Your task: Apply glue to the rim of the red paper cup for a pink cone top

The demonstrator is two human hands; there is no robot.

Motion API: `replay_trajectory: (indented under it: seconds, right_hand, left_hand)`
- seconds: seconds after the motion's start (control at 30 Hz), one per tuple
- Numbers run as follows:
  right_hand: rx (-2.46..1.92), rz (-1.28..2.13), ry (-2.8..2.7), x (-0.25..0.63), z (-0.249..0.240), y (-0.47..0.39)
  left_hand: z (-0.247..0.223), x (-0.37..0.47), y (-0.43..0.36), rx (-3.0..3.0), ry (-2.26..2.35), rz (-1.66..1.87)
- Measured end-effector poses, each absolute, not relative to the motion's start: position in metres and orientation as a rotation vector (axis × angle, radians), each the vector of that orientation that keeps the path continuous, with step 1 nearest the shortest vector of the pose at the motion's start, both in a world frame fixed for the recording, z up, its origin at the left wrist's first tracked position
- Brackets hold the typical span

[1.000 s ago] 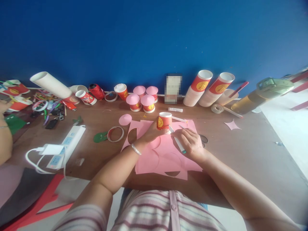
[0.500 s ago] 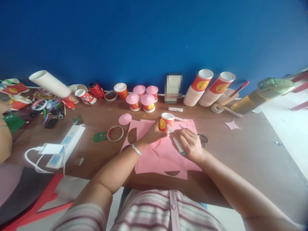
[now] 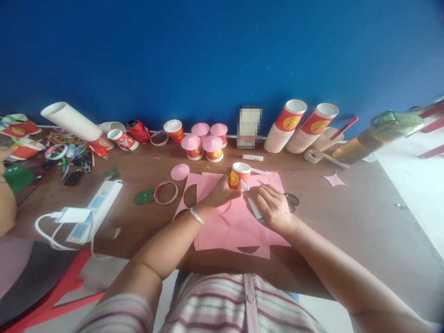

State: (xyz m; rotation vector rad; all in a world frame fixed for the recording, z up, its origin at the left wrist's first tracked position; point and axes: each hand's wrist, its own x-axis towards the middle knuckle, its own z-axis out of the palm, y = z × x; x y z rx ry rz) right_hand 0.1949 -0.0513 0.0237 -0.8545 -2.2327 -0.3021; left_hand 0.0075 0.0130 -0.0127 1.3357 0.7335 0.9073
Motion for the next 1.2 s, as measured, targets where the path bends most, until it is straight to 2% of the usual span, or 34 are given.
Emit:
replay_trajectory:
  seconds: [0.37,1.2]
  right_hand:
    - [-0.865,-0.307,-2.247,0.196,0.023,-0.052]
    - [-0.840,-0.312,-2.254,0.193,0.020,-0.052]
  left_hand:
    - [-0.001,0.007,0.011,1.341,0.862,0.920]
    - [-0.005,0.009,0.012,1.328,0.764,0.926]
